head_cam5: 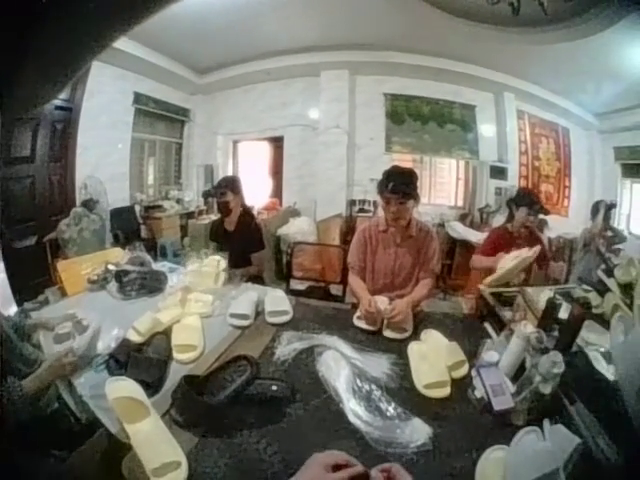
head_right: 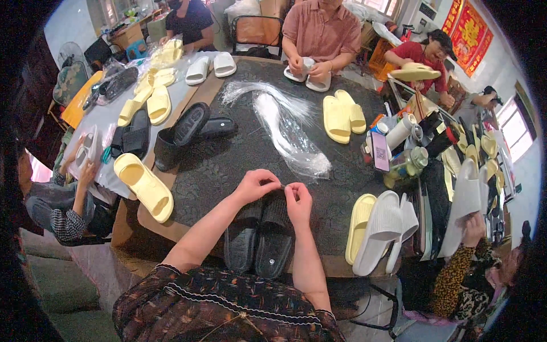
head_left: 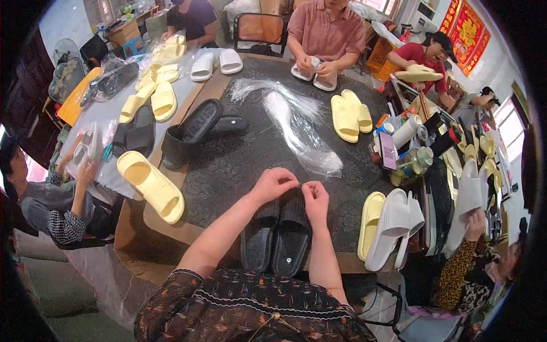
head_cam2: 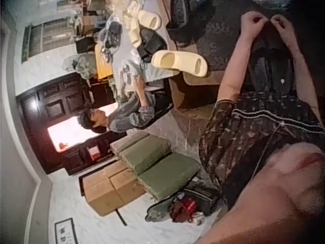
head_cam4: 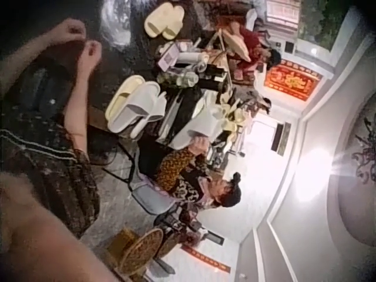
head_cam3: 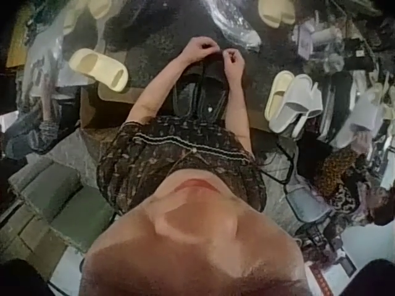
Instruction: The recorder is inspecting and pairing different colored plastic slippers at a shared workbench.
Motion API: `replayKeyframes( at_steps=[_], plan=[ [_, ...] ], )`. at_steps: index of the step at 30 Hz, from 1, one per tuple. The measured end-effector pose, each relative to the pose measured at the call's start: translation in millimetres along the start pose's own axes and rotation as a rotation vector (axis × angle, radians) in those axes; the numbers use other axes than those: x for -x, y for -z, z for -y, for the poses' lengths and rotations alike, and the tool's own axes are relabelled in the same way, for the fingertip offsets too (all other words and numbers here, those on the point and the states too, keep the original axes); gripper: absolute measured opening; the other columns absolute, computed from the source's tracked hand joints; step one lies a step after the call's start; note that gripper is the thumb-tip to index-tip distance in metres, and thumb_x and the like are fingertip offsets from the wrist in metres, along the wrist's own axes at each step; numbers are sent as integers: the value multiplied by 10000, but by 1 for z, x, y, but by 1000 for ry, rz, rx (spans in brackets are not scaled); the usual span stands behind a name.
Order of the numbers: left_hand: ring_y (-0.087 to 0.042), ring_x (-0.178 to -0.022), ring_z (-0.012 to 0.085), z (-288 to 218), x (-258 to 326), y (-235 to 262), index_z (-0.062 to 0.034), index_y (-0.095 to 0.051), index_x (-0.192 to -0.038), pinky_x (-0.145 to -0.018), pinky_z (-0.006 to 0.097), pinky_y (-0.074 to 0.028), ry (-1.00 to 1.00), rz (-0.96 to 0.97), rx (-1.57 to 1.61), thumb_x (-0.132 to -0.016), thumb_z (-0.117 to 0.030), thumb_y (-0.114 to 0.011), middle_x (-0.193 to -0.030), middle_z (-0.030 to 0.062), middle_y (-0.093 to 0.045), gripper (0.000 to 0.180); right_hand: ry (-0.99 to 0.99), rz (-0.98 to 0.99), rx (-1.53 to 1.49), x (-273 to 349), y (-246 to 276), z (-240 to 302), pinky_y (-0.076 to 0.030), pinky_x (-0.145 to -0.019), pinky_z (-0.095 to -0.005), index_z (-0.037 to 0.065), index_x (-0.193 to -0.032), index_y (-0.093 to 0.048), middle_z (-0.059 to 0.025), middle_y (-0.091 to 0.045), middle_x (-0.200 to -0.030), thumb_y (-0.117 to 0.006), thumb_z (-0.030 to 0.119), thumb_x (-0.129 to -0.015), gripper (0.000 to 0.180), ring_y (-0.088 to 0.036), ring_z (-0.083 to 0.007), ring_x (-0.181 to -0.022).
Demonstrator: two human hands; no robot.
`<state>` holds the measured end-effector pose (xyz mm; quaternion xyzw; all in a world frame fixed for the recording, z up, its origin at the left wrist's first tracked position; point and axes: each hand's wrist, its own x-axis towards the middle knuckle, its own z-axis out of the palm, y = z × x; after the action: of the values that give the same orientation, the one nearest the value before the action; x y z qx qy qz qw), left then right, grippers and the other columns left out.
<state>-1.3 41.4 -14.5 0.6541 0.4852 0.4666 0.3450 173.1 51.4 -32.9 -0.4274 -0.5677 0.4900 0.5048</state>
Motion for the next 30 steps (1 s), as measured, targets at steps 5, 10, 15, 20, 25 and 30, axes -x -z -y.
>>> replayKeyframes(
  at_steps=[5, 10, 15, 20, 25, 30],
  plan=[
    [-632, -745, 148, -5, -2, 2, -31, -695, -874, -691, 282, -500, 70, -122, 37, -807, -141, -695, -806, 66, -665, 129, 33, 29, 28, -3, 2, -3, -364, -551, -184, 30, -877, -599, 62, -530, -704, -617, 83, -886, 56, -440, -6, -618],
    [-639, -735, 164, -12, -5, 0, -33, -694, -861, -672, 289, -496, -10, -63, -38, -803, -150, -692, -811, 81, -664, 131, -7, -12, 37, -4, 4, -3, -337, -538, -179, 31, -878, -599, 77, -501, -692, -621, 92, -892, 66, -404, -1, -608],
    [-633, -706, 164, -13, -2, 3, -30, -695, -860, -647, 289, -491, 0, -211, -12, -799, -138, -696, -792, 82, -663, 124, 15, 32, 25, -2, 0, 4, -321, -527, -168, 31, -880, -600, 81, -505, -694, -621, 89, -895, 63, -406, 5, -604],
    [-622, -716, 143, -2, 1, -2, -31, -695, -859, -644, 274, -477, -50, -122, -17, -802, -143, -699, -784, 70, -660, 125, -6, 25, 9, -2, 1, -5, -346, -542, -173, 23, -888, -601, 70, -533, -708, -615, 94, -899, 73, -442, -2, -617],
    [-609, -684, 137, 0, -2, -2, -39, -697, -854, -626, 276, -474, 6, -223, -23, -797, -159, -703, -762, 62, -655, 133, 17, 31, 5, -8, 5, -14, -360, -551, -186, 21, -905, -599, 58, -542, -716, -608, 110, -906, 90, -458, -17, -622],
    [-630, -672, 184, 2, -7, -3, -37, -699, -863, -626, 316, -491, -31, -282, 22, -779, -197, -714, -774, 94, -661, 181, 66, 47, 63, -10, 2, -9, -315, -519, -173, 23, -911, -602, 75, -526, -699, -610, 115, -907, 92, -420, 1, -593]
  ],
)
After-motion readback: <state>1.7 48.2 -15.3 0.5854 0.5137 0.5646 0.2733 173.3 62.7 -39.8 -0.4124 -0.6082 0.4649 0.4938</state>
